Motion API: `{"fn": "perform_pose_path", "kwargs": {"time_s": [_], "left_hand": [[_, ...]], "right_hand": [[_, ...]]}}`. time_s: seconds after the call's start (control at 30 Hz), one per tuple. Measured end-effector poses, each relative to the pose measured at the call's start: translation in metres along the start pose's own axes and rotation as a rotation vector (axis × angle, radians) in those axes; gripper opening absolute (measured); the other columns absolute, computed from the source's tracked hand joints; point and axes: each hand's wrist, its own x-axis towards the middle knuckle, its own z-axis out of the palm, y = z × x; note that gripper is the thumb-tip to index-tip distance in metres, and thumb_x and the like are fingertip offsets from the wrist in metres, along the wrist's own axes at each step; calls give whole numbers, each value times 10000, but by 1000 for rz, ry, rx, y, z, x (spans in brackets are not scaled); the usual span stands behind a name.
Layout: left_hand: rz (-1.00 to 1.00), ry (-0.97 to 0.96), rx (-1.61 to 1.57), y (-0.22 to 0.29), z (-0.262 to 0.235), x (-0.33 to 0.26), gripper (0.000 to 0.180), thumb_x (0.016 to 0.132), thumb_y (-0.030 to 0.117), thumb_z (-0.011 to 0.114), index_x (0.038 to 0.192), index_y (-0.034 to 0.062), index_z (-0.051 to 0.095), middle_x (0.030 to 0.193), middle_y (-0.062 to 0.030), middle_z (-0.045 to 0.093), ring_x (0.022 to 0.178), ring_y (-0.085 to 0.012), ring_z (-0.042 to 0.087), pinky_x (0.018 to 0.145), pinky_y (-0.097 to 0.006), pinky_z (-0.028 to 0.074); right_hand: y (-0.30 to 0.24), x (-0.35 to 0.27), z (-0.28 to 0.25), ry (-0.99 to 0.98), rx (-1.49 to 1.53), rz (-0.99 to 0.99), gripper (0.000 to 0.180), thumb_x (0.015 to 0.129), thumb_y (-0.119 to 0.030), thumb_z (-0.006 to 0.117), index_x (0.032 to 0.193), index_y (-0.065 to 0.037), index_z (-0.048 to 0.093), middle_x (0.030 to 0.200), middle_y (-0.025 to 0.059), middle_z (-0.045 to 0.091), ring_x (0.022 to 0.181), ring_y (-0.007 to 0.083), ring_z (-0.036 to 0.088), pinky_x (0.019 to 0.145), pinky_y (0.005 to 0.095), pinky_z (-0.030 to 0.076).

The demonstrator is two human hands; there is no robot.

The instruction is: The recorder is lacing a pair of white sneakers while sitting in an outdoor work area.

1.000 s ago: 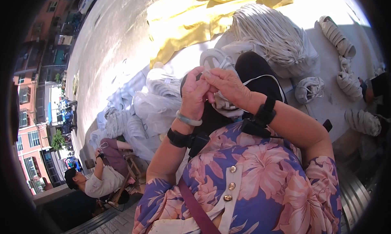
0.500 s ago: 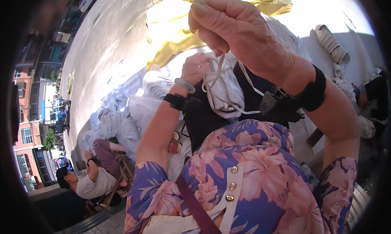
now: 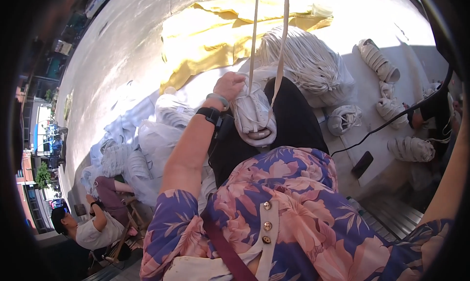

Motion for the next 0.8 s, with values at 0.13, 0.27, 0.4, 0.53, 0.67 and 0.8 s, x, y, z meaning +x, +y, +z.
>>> {"fn": "perform_pose_path", "kwargs": {"time_s": [0.13, 0.27, 0.4, 0.53, 0.67, 0.8], "left_hand": [[-27, -28, 33, 16, -3, -3, 272, 741, 222, 587, 988, 157, 680, 1085, -118, 590, 1030, -286, 557, 903, -340, 426], [-4, 6, -5, -2, 1, 1, 269, 744, 225, 587, 986, 155, 680, 1033, -118, 611, 1007, -283, 570, 891, -334, 433], [-11, -16, 5, -6, 5, 4, 285, 751, 248, 584, 1007, 162, 673, 1073, -122, 607, 1038, -278, 561, 896, -335, 430], [-28, 0, 238, 5, -4, 2, 351, 793, 362, 566, 1036, 124, 656, 1134, -143, 587, 1063, -291, 547, 922, -347, 410], [155, -94, -637, 47, -20, -11, 518, 874, 481, 473, 1142, 48, 569, 1074, -116, 594, 1005, -225, 552, 899, -324, 408], [449, -323, -700, 112, -17, -71, 400, 927, 393, 462, 1086, 34, 537, 844, -32, 568, 781, -143, 514, 748, -269, 421]], "right_hand": [[10, -7, -25, 58, -63, 54, 322, 955, -301, 401, 729, -82, 470, 555, -59, 310, 482, 38, 242, 471, 212, 228], [15, -11, -40, 103, -111, 90, 308, 945, -301, 424, 728, -89, 473, 549, -63, 306, 472, 35, 234, 461, 211, 217], [24, -21, -57, 168, -152, 126, 294, 935, -301, 446, 727, -95, 475, 543, -67, 302, 461, 33, 225, 450, 210, 207], [33, -28, -73, 219, -195, 171, 282, 925, -301, 469, 726, -101, 478, 536, -71, 298, 451, 30, 216, 440, 209, 196], [52, -34, -79, 261, -215, 227, 272, 915, -301, 492, 725, -108, 481, 530, -75, 294, 441, 28, 208, 430, 208, 185], [67, -36, -89, 318, -250, 279, 263, 905, -301, 514, 724, -114, 483, 524, -79, 290, 430, 25, 199, 420, 207, 175]]}}
